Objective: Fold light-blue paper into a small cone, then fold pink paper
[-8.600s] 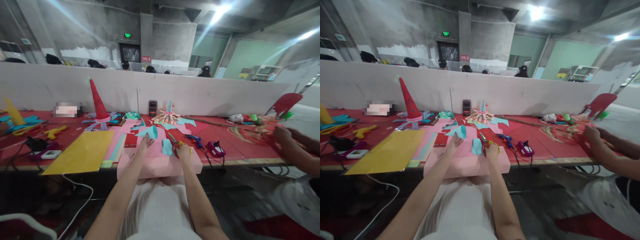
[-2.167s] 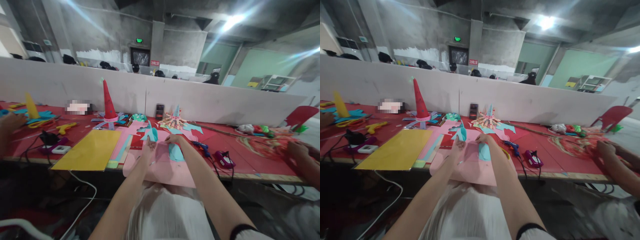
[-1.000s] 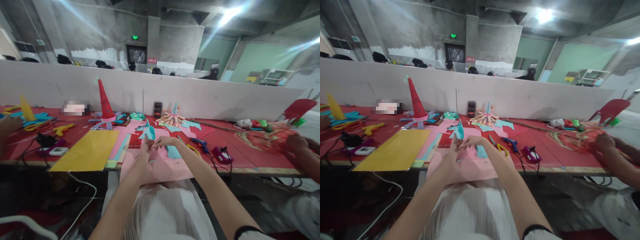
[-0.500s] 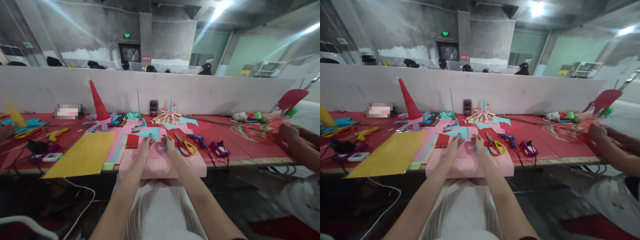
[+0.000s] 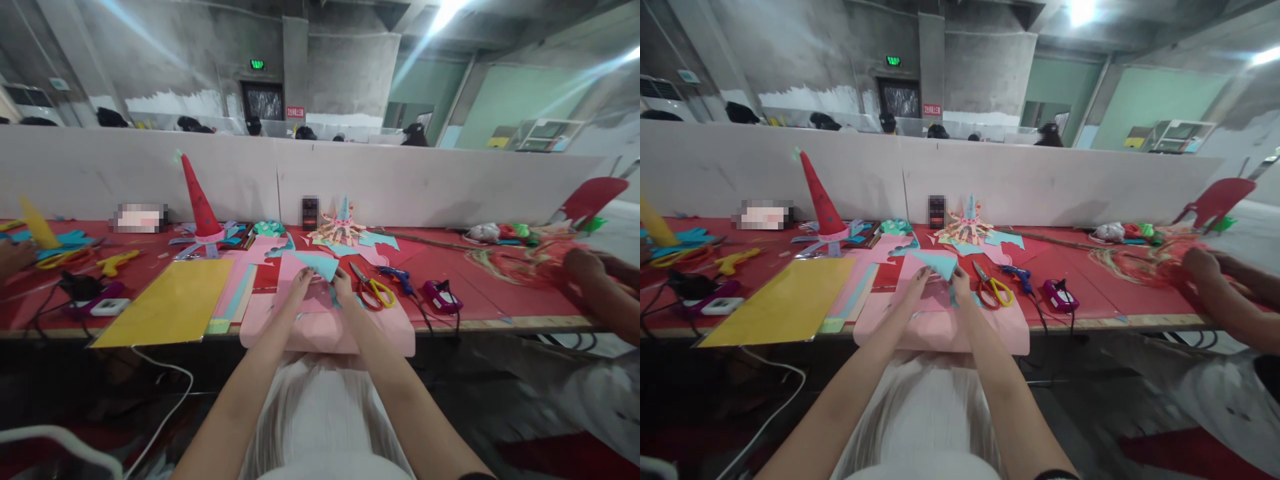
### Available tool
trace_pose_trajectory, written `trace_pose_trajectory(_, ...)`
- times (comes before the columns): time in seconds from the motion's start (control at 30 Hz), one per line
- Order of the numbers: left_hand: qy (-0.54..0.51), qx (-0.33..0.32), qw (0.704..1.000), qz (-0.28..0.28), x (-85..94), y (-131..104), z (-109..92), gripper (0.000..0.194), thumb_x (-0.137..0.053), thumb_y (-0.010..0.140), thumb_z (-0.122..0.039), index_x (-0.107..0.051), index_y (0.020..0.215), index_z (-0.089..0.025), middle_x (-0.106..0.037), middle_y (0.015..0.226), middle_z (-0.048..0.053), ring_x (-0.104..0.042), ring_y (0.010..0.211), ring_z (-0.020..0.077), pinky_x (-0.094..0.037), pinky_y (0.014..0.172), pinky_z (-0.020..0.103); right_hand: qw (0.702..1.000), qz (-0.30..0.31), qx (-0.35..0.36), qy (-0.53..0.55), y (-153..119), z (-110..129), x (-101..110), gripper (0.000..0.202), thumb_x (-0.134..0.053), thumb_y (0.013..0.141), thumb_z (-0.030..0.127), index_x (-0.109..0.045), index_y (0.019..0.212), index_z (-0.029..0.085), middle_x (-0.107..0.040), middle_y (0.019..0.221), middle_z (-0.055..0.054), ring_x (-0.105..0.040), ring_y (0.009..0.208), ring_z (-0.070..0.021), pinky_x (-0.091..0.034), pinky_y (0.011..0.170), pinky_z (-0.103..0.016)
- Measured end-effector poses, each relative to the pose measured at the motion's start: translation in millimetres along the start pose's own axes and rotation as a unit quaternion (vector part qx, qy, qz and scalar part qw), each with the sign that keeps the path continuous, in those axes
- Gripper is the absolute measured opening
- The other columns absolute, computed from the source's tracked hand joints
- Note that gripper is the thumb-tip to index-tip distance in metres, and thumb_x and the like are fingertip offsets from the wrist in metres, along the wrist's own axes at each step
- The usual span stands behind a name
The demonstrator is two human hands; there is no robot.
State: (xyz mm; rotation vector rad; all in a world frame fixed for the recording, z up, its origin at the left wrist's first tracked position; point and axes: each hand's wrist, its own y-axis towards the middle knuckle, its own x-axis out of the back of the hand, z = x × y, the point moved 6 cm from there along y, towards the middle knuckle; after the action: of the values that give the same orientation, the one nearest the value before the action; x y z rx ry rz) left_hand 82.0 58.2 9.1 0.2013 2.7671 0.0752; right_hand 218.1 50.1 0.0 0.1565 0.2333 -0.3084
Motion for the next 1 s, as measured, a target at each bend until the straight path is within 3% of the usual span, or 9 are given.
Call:
trace_pose_trajectory(0.1,-0.033,0.027,0.999,0.004,-1.6,-0.7,0.4,0.036,-0.063,0.065,-0.043,-0.060,0.088,-0.015,-0.066,0.088,0.011,-0.063,0.074,0.0203,-0.047,0.072,0.034,1.000,0.003,-0.017,0.012,-2.8,0.9,0.1,0.028,-0.053,0.058,0.034,-0.060,0.078,0.015,-0.054,0.061,0.001,-0.046,0.050,-0.0088,-0.039,0.047,-0.021)
trace_pose_trajectory(0.2,-0.048,0.044,0.998,-0.014,1.0,-0.3,0.5,0.037,-0.061,0.066,-0.046,-0.061,0.086,-0.015,-0.066,0.087,0.010,-0.063,0.078,0.0208,-0.047,0.072,0.033,0.999,0.047,-0.014,0.019,-7.4,4.9,-5.4,0.032,-0.053,0.058,0.032,-0.062,0.084,0.015,-0.056,0.064,0.000,-0.050,0.053,-0.0098,-0.042,0.051,-0.023)
trace_pose_trajectory(0.37,-0.020,0.017,0.999,-0.028,5.2,0.7,-1.9,0.032,-0.068,0.060,-0.039,-0.059,0.080,-0.015,-0.065,0.078,0.006,-0.061,0.076,0.0182,-0.046,0.073,0.031,0.993,0.114,-0.022,0.015,-13.1,6.8,-13.9,0.049,-0.050,0.059,0.027,-0.059,0.106,0.015,-0.054,0.058,0.002,-0.053,0.050,-0.0107,-0.045,0.054,-0.025)
trace_pose_trajectory(0.53,0.011,-0.011,0.999,-0.034,7.6,1.1,-3.5,0.031,-0.069,0.059,-0.035,-0.058,0.079,-0.015,-0.062,0.074,0.005,-0.059,0.070,0.0166,-0.045,0.070,0.029,0.993,0.107,0.004,-0.045,-9.4,3.1,-13.4,0.057,-0.050,0.062,0.028,-0.051,0.118,0.017,-0.055,0.059,0.003,-0.053,0.050,-0.0105,-0.046,0.052,-0.024)
trace_pose_trajectory(0.67,0.021,-0.014,0.998,-0.059,12.6,0.7,-3.1,0.032,-0.070,0.059,-0.033,-0.058,0.081,-0.015,-0.062,0.078,0.006,-0.059,0.074,0.0180,-0.044,0.071,0.030,0.988,0.114,0.024,-0.101,-6.4,0.1,-14.8,0.038,-0.049,0.064,0.027,-0.062,0.098,0.015,-0.063,0.072,-0.002,-0.057,0.064,-0.0134,-0.047,0.060,-0.025)
trace_pose_trajectory(0.77,0.047,-0.021,0.997,-0.065,15.6,0.5,-4.1,0.032,-0.070,0.059,-0.034,-0.058,0.081,-0.015,-0.062,0.079,0.007,-0.058,0.074,0.0182,-0.044,0.070,0.029,0.985,0.111,0.015,-0.129,-7.0,-1.1,-15.1,0.027,-0.045,0.064,0.026,-0.064,0.080,0.014,-0.063,0.068,-0.002,-0.057,0.064,-0.0143,-0.046,0.062,-0.026)
trace_pose_trajectory(1.0,0.123,-0.023,0.988,-0.094,19.3,0.6,-8.9,0.029,-0.068,0.061,-0.037,-0.060,0.081,-0.017,-0.064,0.078,0.007,-0.059,0.075,0.0198,-0.044,0.068,0.029,0.985,0.111,0.019,-0.134,-14.0,5.5,-15.5,0.022,-0.042,0.064,0.025,-0.061,0.070,0.015,-0.061,0.061,-0.002,-0.056,0.057,-0.0137,-0.045,0.058,-0.024)
